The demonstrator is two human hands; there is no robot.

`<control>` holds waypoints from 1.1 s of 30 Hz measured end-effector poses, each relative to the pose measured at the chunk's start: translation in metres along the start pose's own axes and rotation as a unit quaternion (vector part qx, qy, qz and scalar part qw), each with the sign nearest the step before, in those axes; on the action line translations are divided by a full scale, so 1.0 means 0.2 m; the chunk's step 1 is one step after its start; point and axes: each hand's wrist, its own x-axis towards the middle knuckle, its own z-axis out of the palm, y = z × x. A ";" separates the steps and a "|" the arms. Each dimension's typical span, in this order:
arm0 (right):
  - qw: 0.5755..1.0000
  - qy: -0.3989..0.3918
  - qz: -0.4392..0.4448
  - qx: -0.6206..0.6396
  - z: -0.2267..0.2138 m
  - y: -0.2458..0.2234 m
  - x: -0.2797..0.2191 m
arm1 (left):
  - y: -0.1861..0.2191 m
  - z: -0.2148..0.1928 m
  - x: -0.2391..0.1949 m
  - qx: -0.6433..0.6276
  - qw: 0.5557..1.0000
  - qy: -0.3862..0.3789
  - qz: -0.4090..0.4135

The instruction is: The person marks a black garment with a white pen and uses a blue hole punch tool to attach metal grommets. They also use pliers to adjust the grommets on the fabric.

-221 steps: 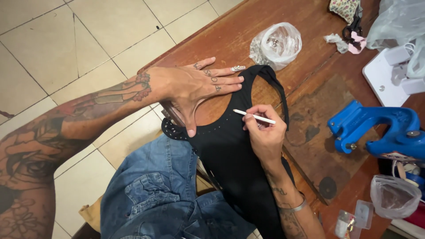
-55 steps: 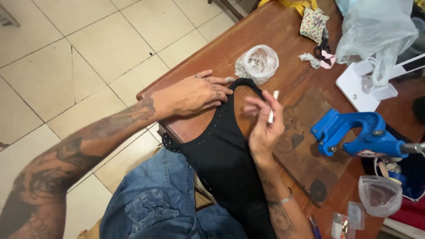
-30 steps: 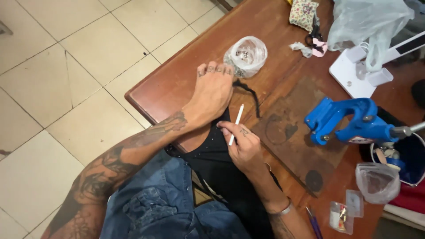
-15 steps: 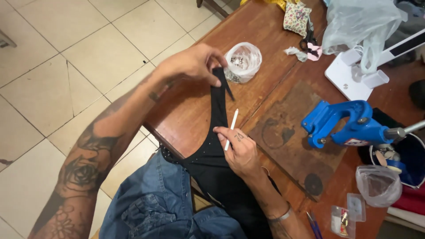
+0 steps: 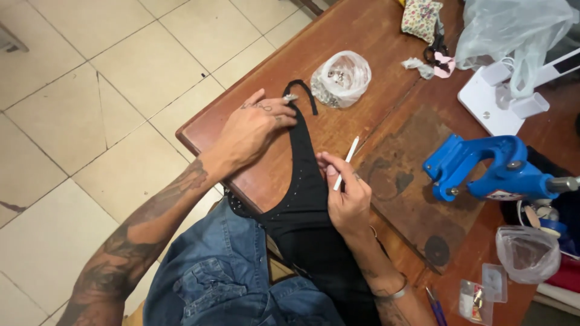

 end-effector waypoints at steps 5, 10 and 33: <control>0.988 0.042 0.051 0.139 0.00 0.04 -0.01 | 0.01 -0.06 -0.05 -0.046 0.999 -0.020 0.012; 0.942 0.173 0.123 0.261 -0.03 -0.09 0.16 | 0.09 -0.13 -0.05 -0.039 0.998 -0.045 -0.002; 0.933 -0.024 0.171 0.315 0.15 0.31 0.04 | 0.13 -0.20 -0.12 0.038 0.991 -0.126 -0.017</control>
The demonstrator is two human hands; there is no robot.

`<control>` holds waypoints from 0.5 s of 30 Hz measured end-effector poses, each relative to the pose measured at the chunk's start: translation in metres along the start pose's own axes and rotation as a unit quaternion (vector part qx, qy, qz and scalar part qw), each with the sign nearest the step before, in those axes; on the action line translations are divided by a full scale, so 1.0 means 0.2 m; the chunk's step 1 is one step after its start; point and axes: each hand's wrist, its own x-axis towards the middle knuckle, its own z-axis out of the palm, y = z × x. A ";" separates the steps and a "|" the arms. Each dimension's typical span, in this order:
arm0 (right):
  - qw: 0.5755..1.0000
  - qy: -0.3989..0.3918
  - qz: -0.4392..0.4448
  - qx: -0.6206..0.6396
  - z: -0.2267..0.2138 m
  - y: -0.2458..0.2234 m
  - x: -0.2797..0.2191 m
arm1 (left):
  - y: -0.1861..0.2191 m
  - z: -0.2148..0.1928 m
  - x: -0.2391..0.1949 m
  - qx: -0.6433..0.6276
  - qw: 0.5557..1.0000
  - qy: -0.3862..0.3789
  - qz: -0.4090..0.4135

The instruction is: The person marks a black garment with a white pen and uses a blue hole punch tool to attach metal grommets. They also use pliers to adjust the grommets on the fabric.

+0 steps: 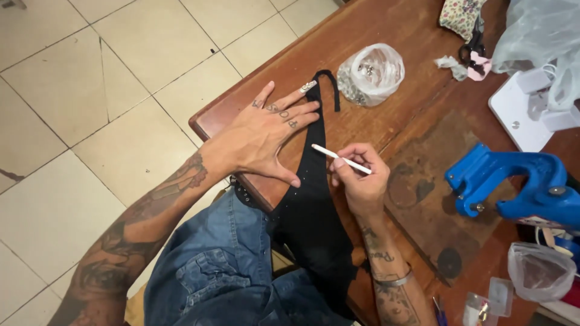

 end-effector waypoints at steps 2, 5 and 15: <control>1.000 0.006 -0.001 -0.009 0.00 0.03 0.01 | -0.01 -0.02 0.01 -0.001 1.000 -0.008 0.000; 1.000 0.021 0.012 -0.015 -0.03 0.07 -0.01 | 0.00 -0.02 0.01 -0.018 1.000 -0.007 0.003; 0.997 -0.026 0.033 -0.071 0.08 -0.08 0.02 | -0.01 -0.01 0.02 -0.022 1.000 -0.014 -0.005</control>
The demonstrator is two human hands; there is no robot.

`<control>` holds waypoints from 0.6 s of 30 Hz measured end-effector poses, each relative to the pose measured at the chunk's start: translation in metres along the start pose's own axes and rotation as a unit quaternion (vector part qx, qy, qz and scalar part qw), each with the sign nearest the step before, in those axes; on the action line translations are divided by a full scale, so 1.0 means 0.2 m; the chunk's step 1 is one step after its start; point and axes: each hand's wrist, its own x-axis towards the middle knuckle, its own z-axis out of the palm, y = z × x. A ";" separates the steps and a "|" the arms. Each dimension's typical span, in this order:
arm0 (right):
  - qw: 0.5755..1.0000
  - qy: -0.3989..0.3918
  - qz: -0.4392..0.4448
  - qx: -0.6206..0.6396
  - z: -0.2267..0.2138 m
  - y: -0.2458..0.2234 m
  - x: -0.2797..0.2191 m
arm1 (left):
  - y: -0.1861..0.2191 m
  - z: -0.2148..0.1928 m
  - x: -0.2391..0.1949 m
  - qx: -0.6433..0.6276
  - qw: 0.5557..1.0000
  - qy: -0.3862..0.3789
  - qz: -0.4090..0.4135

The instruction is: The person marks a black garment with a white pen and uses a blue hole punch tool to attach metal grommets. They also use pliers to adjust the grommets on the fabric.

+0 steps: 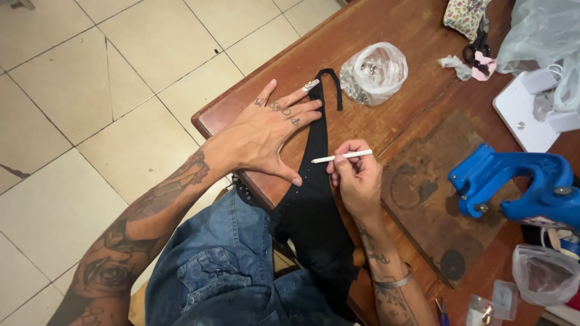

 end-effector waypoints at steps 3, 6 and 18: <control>1.000 -0.004 -0.001 -0.009 0.00 0.00 0.00 | 0.00 0.00 0.00 -0.002 1.000 0.002 0.002; 1.000 -0.009 0.002 -0.023 0.00 -0.01 -0.01 | 0.01 -0.02 0.00 -0.012 1.000 0.001 0.002; 0.997 -0.016 0.014 -0.071 -0.01 -0.03 0.00 | 0.00 -0.02 0.00 -0.019 1.000 0.002 0.003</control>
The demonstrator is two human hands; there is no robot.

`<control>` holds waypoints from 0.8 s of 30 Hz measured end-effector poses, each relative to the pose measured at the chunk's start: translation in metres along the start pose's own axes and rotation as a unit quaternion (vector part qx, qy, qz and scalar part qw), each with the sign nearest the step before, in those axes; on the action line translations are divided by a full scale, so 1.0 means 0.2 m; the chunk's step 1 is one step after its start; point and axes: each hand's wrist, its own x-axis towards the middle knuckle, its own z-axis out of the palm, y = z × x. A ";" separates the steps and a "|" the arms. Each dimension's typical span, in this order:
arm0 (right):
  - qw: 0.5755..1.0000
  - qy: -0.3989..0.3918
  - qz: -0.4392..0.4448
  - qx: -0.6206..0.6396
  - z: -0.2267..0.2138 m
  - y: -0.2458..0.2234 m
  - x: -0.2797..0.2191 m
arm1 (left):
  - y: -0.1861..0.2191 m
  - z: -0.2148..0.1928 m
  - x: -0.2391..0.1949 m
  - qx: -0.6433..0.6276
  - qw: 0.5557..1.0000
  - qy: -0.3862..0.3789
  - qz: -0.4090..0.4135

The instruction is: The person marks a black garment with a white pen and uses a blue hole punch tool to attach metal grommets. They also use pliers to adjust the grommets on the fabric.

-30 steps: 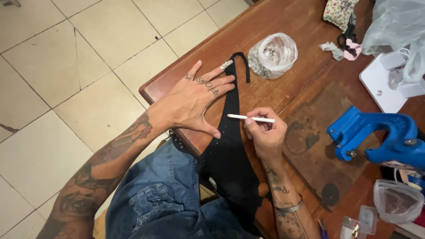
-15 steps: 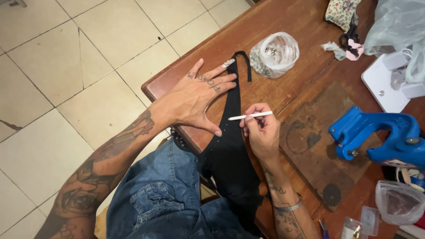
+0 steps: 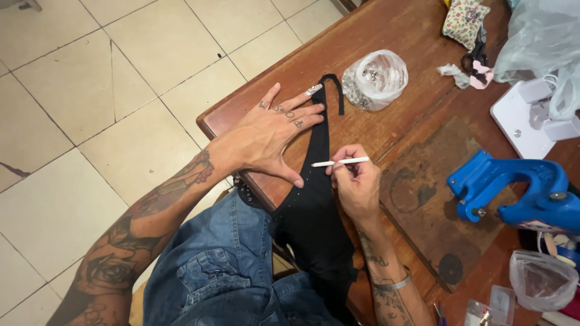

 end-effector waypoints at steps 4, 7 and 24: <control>1.000 0.006 -0.002 -0.013 0.01 -0.05 0.00 | 0.01 -0.01 0.00 -0.005 1.000 -0.007 -0.003; 1.000 0.011 -0.003 -0.015 0.01 -0.07 0.00 | 0.01 0.00 0.00 0.006 1.000 -0.007 -0.006; 0.997 0.031 0.020 0.061 -0.01 0.09 -0.01 | 0.01 -0.02 0.00 -0.002 1.000 -0.019 -0.009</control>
